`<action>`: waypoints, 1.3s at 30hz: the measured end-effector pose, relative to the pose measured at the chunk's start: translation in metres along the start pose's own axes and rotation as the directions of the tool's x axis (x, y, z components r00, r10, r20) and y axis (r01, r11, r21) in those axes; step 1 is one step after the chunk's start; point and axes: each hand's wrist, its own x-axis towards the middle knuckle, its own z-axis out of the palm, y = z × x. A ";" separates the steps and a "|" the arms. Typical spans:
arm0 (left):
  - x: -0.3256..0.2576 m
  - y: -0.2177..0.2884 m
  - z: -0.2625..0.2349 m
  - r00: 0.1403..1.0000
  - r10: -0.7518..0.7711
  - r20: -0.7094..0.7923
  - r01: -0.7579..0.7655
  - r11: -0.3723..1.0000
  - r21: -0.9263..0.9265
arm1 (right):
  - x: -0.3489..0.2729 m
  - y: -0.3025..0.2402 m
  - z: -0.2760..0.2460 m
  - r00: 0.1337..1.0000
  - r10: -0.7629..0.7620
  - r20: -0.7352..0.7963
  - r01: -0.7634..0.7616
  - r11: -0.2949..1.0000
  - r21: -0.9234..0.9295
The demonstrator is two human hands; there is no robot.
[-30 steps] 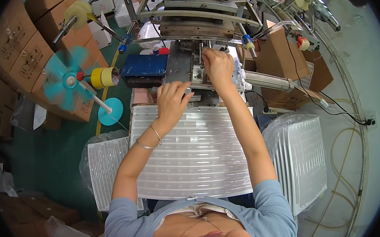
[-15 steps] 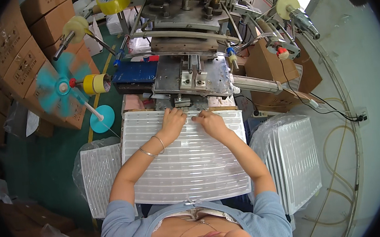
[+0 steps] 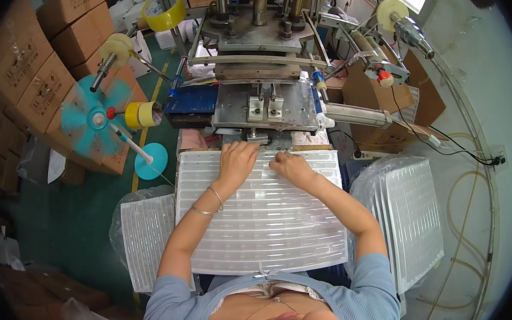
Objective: The person assembles clear plastic trays by placing them on a machine and pressing down to secure them. They repeatedly pick up trays from a stack, position them on the machine, and manipulate the machine's components to complete the assembly process.
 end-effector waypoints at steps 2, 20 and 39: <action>0.007 0.002 -0.003 0.993 -0.042 -0.109 0.036 0.998 -0.057 | 0.002 0.002 -0.003 1.000 -0.001 -0.008 0.001 0.999 0.041; 0.075 0.021 -0.030 0.876 -0.042 -0.481 0.189 0.946 0.262 | -0.005 0.011 -0.085 0.675 0.708 -0.208 -0.161 0.416 0.895; 0.022 0.026 -0.014 0.973 -0.023 -0.230 0.011 0.999 -0.050 | 0.123 0.037 -0.088 0.697 0.363 -0.619 -0.344 0.926 0.155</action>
